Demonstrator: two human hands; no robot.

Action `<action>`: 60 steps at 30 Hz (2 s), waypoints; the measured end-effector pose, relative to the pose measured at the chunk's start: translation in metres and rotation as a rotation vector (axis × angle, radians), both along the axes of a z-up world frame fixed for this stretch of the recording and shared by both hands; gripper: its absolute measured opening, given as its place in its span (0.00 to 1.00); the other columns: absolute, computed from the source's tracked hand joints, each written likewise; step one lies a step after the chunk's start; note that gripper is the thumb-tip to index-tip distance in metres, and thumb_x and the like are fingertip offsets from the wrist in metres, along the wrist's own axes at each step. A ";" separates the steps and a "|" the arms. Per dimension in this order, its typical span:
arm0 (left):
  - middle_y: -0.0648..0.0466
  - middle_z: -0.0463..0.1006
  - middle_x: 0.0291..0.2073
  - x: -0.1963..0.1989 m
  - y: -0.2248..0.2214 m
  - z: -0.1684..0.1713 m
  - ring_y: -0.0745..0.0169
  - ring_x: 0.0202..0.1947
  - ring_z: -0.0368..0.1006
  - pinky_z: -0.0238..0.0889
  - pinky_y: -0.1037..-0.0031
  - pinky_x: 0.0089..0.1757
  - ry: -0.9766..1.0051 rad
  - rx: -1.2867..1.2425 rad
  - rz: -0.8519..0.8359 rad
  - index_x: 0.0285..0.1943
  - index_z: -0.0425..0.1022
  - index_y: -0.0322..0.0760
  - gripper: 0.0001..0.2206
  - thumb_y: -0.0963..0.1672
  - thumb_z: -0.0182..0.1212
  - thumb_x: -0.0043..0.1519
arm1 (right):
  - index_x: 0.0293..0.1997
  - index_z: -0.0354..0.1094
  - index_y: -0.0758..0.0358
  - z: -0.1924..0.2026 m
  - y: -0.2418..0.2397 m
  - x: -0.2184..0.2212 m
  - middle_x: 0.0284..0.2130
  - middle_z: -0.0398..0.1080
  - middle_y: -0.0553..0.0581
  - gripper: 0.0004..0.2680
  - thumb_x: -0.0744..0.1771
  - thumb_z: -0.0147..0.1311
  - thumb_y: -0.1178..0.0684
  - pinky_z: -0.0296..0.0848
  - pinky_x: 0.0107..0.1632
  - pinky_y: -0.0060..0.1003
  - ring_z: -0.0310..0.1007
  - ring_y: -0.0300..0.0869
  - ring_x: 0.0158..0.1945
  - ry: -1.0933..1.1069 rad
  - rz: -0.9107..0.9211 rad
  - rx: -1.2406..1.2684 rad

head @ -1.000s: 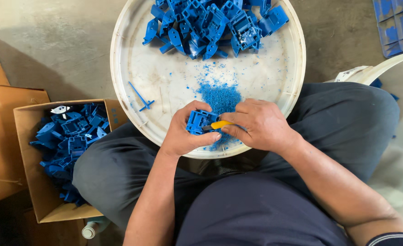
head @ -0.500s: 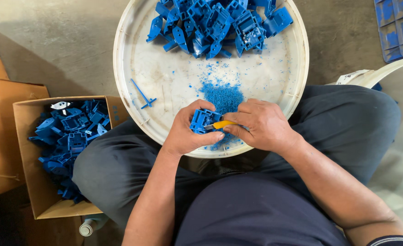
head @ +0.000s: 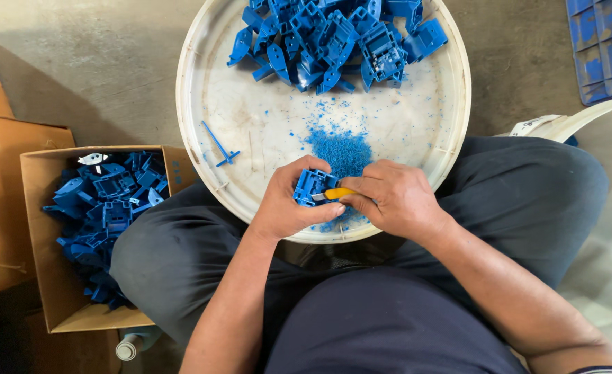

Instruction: The person removes excess material from blue plastic components using a yellow utility knife while sitting on the floor.

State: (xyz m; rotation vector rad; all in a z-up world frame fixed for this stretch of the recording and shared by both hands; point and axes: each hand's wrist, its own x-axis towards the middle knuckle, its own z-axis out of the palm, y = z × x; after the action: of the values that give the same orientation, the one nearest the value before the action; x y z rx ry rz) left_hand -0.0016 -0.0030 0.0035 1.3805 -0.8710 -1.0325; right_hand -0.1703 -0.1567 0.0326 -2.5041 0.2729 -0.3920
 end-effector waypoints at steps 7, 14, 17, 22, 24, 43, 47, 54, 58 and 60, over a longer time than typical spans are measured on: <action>0.63 0.75 0.31 -0.010 -0.001 -0.002 0.79 0.31 0.68 0.64 0.83 0.35 -0.004 -0.006 0.102 0.47 0.76 0.35 0.20 0.43 0.79 0.49 | 0.44 0.78 0.57 -0.006 0.006 0.001 0.25 0.69 0.53 0.09 0.62 0.64 0.53 0.71 0.32 0.44 0.72 0.49 0.30 0.012 -0.050 -0.006; 0.63 0.77 0.31 -0.010 -0.005 0.000 0.80 0.31 0.70 0.67 0.84 0.35 0.067 0.010 0.144 0.48 0.75 0.35 0.22 0.43 0.80 0.48 | 0.45 0.77 0.59 -0.011 0.004 0.004 0.28 0.71 0.54 0.08 0.64 0.61 0.53 0.71 0.34 0.45 0.73 0.51 0.32 0.010 -0.044 0.100; 0.63 0.77 0.30 -0.010 -0.005 -0.001 0.80 0.31 0.71 0.67 0.84 0.35 0.066 0.013 0.172 0.48 0.74 0.36 0.23 0.43 0.81 0.47 | 0.44 0.78 0.57 -0.009 0.003 0.003 0.26 0.71 0.55 0.07 0.65 0.59 0.52 0.71 0.33 0.47 0.74 0.52 0.31 0.045 -0.045 0.104; 0.61 0.77 0.29 -0.010 -0.007 -0.003 0.79 0.30 0.71 0.67 0.83 0.34 -0.074 0.035 0.229 0.47 0.74 0.36 0.24 0.44 0.83 0.46 | 0.43 0.77 0.57 -0.013 0.003 0.003 0.32 0.77 0.55 0.05 0.68 0.56 0.51 0.73 0.35 0.47 0.77 0.54 0.35 0.069 -0.059 0.138; 0.61 0.77 0.29 -0.011 -0.008 -0.003 0.79 0.29 0.72 0.68 0.83 0.33 -0.084 0.045 0.240 0.47 0.73 0.36 0.25 0.45 0.83 0.46 | 0.43 0.76 0.58 -0.016 0.005 0.002 0.33 0.77 0.56 0.06 0.68 0.56 0.51 0.73 0.35 0.47 0.77 0.55 0.35 0.063 -0.080 0.143; 0.62 0.76 0.31 -0.014 -0.009 -0.006 0.79 0.31 0.72 0.69 0.83 0.34 -0.010 0.017 0.266 0.48 0.73 0.36 0.25 0.46 0.82 0.47 | 0.44 0.75 0.61 -0.013 0.012 0.004 0.31 0.76 0.58 0.06 0.66 0.60 0.55 0.73 0.33 0.45 0.76 0.54 0.31 -0.032 -0.113 0.107; 0.61 0.76 0.31 -0.014 -0.008 -0.005 0.79 0.31 0.72 0.69 0.83 0.35 -0.034 0.007 0.269 0.49 0.73 0.36 0.25 0.45 0.82 0.47 | 0.44 0.76 0.61 -0.012 0.012 0.005 0.30 0.75 0.58 0.06 0.65 0.60 0.55 0.73 0.33 0.46 0.76 0.54 0.31 -0.023 -0.123 0.100; 0.62 0.76 0.30 -0.015 -0.009 -0.005 0.79 0.30 0.72 0.69 0.83 0.34 -0.019 0.014 0.268 0.48 0.73 0.36 0.24 0.45 0.82 0.47 | 0.44 0.74 0.62 -0.012 0.018 0.004 0.31 0.76 0.58 0.06 0.65 0.60 0.56 0.73 0.35 0.47 0.76 0.55 0.33 -0.021 -0.156 0.073; 0.61 0.75 0.29 -0.016 -0.009 -0.005 0.78 0.29 0.71 0.68 0.82 0.33 -0.049 0.013 0.284 0.47 0.74 0.36 0.23 0.44 0.82 0.48 | 0.43 0.74 0.61 -0.012 0.017 0.005 0.31 0.76 0.60 0.06 0.66 0.56 0.54 0.72 0.36 0.50 0.76 0.58 0.34 0.124 -0.158 0.158; 0.62 0.75 0.29 -0.017 -0.009 -0.004 0.78 0.29 0.71 0.68 0.83 0.33 -0.073 0.017 0.279 0.47 0.74 0.36 0.23 0.44 0.82 0.48 | 0.42 0.74 0.60 -0.009 0.013 0.005 0.30 0.76 0.60 0.06 0.67 0.54 0.53 0.72 0.36 0.52 0.76 0.59 0.35 0.217 -0.134 0.203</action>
State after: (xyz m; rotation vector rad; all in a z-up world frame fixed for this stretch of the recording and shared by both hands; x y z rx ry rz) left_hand -0.0182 -0.0119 -0.0005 1.5129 -0.6992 -0.7813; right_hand -0.1654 -0.1433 0.0237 -2.3348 0.5415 -0.1363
